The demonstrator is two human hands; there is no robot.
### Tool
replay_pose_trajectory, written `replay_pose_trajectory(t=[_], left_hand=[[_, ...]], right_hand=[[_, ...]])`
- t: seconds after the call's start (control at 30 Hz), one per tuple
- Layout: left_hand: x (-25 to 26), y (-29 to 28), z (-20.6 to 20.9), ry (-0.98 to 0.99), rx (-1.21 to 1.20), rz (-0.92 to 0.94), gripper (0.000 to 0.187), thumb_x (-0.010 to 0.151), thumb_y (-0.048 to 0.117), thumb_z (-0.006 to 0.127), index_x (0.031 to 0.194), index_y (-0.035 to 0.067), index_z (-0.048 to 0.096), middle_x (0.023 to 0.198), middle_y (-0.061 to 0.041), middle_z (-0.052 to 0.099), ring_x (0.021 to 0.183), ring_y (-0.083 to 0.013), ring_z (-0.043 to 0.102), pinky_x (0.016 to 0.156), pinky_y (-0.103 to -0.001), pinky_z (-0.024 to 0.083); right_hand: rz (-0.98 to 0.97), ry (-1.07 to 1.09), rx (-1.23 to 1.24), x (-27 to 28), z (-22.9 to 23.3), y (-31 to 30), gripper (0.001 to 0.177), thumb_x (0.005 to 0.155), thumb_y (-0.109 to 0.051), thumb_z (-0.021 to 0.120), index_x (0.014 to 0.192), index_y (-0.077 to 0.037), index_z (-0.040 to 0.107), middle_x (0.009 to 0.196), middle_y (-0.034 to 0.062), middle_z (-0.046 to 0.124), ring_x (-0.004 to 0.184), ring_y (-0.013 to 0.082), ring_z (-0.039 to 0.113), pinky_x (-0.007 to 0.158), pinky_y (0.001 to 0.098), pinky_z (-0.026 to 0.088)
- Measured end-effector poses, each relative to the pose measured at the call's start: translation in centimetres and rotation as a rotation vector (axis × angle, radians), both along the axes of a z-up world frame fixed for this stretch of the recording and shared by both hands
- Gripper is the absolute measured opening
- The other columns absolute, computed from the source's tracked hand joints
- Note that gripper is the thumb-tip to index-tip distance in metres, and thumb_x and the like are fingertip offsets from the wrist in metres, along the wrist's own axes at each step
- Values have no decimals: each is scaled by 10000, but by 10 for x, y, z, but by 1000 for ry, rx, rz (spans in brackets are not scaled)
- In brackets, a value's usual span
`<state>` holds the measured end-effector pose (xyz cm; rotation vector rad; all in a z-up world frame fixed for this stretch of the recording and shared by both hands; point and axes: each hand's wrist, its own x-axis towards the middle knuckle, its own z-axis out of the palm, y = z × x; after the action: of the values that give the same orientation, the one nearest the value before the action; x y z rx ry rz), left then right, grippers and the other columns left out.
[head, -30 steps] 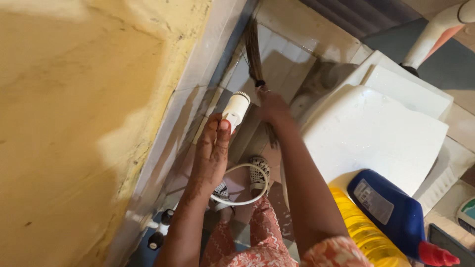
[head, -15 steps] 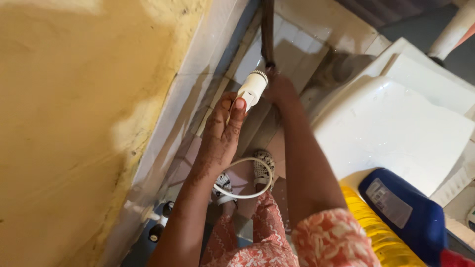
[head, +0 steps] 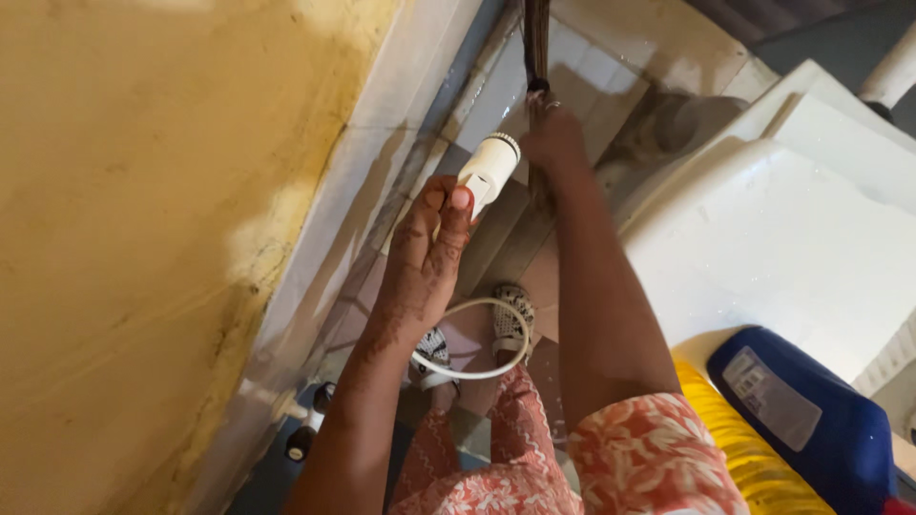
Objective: The person uses a handheld shower sprayer and a small broom to clean the bathroom floor and toilet area. They spray water on the floor and scrub with the broom, then rinse the broom and continue spraying the floor and toilet surfaces.
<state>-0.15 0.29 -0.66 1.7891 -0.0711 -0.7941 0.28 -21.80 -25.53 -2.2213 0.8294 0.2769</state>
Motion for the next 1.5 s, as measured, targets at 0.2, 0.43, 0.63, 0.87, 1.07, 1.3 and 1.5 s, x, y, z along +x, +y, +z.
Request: replay_pose_trajectory(t=[0.2,0.43,0.63,0.87,1.07,1.3,1.5], left_hand=[[-3,-2,0,-10,43,-25,693,984,682,417,1263,69,579,1038,-85,662,968,-177,658,856,-334,523],[-3,1,-1,8,37,-23,721,979,691,408,1292,61,564,1058,-96,669,985,-189,655,875,-342,521],[-9,6,-13,-11,22,-15,717,1003,680,401,1313,54,562,1039,-96,655,949,-181,616,873,-325,504],[0,-7,-6,-49,0,-19,801,1003,715,240,1374,54,501,1125,-72,628,995,-168,597,881,-319,477],[7,-15,9,-75,-107,-80,753,1029,702,230,1304,68,529,1046,-70,609,943,-169,566,853,-315,473],[-2,-4,10,-46,-70,-45,610,1083,606,313,1234,69,559,982,-53,546,900,-161,510,822,-311,456],[-5,-1,12,-35,-82,-31,563,1077,574,313,1219,84,550,1009,-37,574,922,-143,546,817,-297,473]], right_hand=[[-71,352,24,-45,-13,51,712,841,-301,768,1470,-125,485,1204,241,675,1122,432,658,942,532,532],[-503,-30,-47,-72,-51,33,896,726,-54,708,1522,50,308,1182,305,643,1084,457,642,916,481,531],[-351,-179,13,-5,-78,48,685,706,-235,871,1287,-11,584,1123,273,698,1075,427,664,887,486,542],[-278,-163,-96,-24,-53,25,583,842,-154,689,1414,-111,589,1310,227,650,1211,420,616,996,504,505],[-615,40,95,-39,-62,12,585,774,-151,688,1346,-65,598,1187,230,699,1116,371,695,945,441,552],[-180,19,50,35,-72,32,532,804,-131,711,1319,-93,581,1119,179,706,1042,359,679,863,453,533],[-441,72,-14,-92,-66,-17,575,796,-130,672,1362,-65,595,1265,216,680,1193,337,654,983,388,526]])
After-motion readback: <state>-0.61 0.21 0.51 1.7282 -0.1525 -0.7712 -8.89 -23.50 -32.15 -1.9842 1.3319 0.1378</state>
